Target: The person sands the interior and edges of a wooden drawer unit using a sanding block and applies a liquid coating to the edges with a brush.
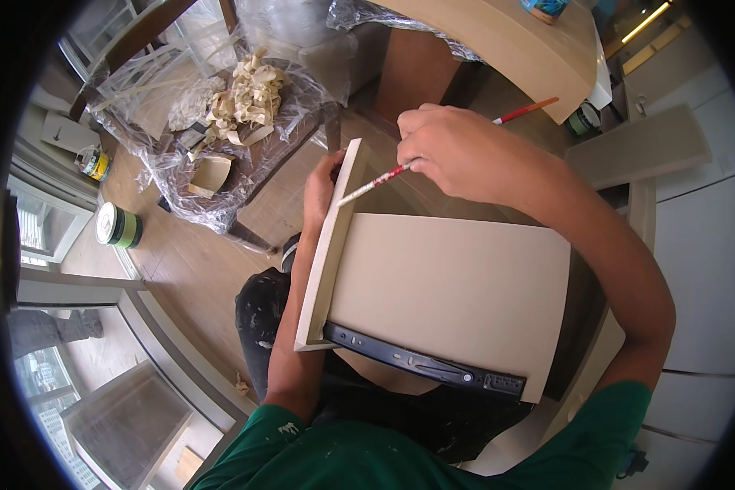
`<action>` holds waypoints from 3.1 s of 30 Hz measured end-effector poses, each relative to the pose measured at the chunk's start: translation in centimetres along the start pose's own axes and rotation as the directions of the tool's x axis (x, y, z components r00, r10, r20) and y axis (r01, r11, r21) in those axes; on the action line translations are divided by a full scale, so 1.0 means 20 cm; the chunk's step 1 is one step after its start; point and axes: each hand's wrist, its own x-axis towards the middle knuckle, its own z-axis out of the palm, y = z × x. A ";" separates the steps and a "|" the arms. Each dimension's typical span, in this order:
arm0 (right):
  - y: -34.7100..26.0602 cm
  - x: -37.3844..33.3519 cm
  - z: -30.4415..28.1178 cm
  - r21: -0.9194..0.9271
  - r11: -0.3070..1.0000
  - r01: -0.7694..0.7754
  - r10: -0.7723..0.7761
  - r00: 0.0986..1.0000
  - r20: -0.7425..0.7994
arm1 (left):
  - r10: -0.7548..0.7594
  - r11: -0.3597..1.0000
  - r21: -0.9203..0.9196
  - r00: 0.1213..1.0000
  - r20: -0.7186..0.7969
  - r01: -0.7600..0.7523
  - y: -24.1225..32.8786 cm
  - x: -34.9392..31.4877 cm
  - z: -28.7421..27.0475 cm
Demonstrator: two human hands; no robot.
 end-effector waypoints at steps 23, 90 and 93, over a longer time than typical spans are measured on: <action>0.01 -0.01 0.02 0.064 0.997 0.041 -0.041 0.999 0.005 | -0.072 0.975 -0.213 0.997 0.000 0.070 0.01 -0.02 0.03; -0.39 1.51 0.61 -0.469 0.807 0.359 -0.483 0.859 -0.173 | 0.147 0.933 -0.317 0.985 -0.091 -0.169 -0.18 0.03 0.12; -0.41 1.44 0.57 -0.438 0.822 0.365 -0.478 0.860 -0.180 | 0.141 0.941 -0.298 0.986 -0.089 -0.162 -0.24 0.07 0.11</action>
